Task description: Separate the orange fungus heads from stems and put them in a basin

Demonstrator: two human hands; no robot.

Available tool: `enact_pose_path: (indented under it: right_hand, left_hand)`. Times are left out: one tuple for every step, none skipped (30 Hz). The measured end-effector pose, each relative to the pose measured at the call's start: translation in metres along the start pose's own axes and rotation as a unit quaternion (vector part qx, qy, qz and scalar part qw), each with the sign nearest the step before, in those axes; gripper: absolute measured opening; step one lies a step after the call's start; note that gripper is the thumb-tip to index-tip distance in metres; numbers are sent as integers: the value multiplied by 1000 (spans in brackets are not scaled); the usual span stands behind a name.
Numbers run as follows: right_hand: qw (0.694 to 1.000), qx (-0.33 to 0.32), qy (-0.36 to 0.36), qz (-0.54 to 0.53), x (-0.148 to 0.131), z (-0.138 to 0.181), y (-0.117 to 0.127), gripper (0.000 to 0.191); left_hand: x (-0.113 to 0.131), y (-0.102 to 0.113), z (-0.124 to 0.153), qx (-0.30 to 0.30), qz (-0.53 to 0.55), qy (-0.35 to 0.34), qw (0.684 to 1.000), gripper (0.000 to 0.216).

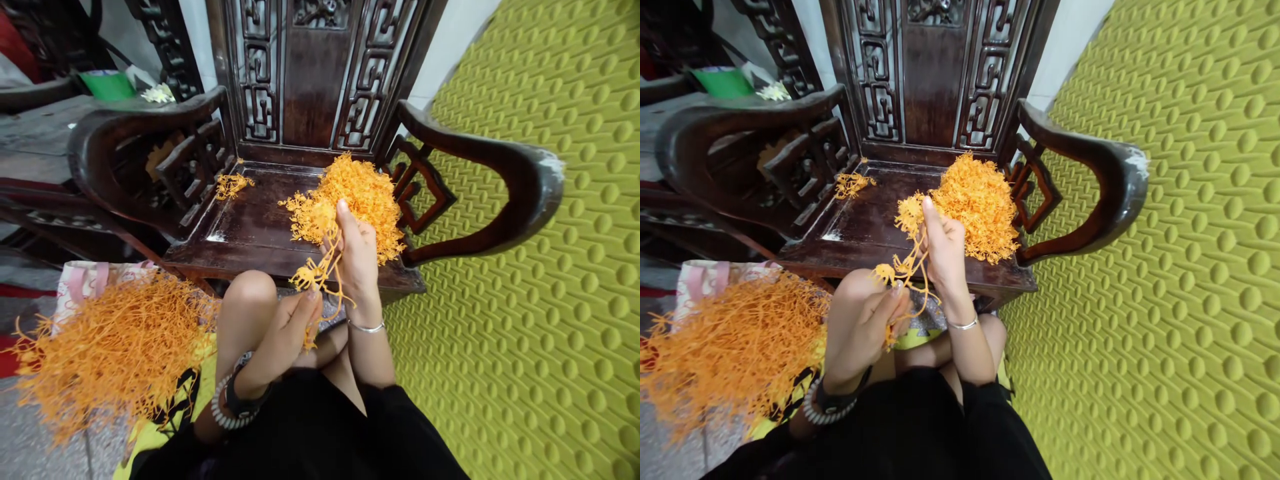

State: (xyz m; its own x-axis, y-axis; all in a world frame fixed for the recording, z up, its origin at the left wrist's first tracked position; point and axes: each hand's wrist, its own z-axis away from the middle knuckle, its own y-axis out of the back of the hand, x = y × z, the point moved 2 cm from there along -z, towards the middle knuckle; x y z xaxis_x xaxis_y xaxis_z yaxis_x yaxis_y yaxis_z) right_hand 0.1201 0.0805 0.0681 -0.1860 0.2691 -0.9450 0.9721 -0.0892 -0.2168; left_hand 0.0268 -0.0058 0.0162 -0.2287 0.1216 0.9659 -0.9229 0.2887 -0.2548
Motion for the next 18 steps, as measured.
enact_pose_path:
  right_hand:
    - [1000, -1, 2, 1, -7, -9, 4, 65]
    - [1000, 11, 11, 1, -14, -21, 12, 65]
    - [999, 39, 26, 2, -21, -37, 24, 65]
    - [996, 76, 46, 2, -28, -56, 38, 65]
    - [994, 96, 53, 11, -33, -77, 52, 65]
    - [989, 131, 69, 28, -37, -97, 66, 63]
    - [988, 133, 55, 63, -37, -116, 77, 60]
    - [984, 113, 38, 133, -35, -131, 83, 59]
    - [971, 93, 33, 216, -31, -143, 86, 58]
    - [947, 69, 33, 313, -25, -151, 86, 57]
    - [908, 50, 43, 414, -18, -155, 83, 55]
    - [861, 35, 56, 505, -10, -157, 79, 48]
    - [812, 26, 61, 580, -2, -158, 76, 36]
    - [770, 17, 61, 636, 7, -158, 73, 21]
    - [739, 3, 55, 671, 14, -158, 71, 7]
    - [721, -9, 53, 691, 20, -158, 71, 13]
    - [714, -13, 63, 698, 24, -157, 71, 21]
    - [716, -12, 85, 693, 26, -155, 71, 25]
  left_hand:
    - [2, 1, 4, -13, 11, 3, 1000, 54]
    - [3, 2, 9, -27, 24, 11, 999, 54]
    - [4, 3, 14, -45, 38, 24, 998, 55]
    - [5, 5, 20, -63, 50, 38, 996, 57]
    - [6, 7, 25, -76, 58, 48, 994, 58]
    - [8, 9, 29, -78, 59, 49, 994, 59]
    - [9, 12, 31, -73, 54, 41, 995, 60]
    - [12, 16, 31, -64, 47, 25, 997, 59]
    - [14, 19, 29, -55, 40, 4, 998, 59]
    - [16, 21, 26, -46, 33, -21, 998, 58]
    - [18, 23, 22, -41, 27, -44, 998, 56]
    - [20, 25, 18, -36, 22, -65, 997, 55]
    - [22, 26, 15, -29, 15, -83, 996, 53]
    - [23, 27, 12, -16, 4, -98, 995, 51]
    - [25, 27, 9, 0, -12, -109, 994, 49]
    - [26, 28, 7, 16, -31, -120, 992, 47]
    - [28, 29, 6, 28, -56, -133, 989, 46]
    - [30, 30, 5, 37, -86, -148, 985, 47]
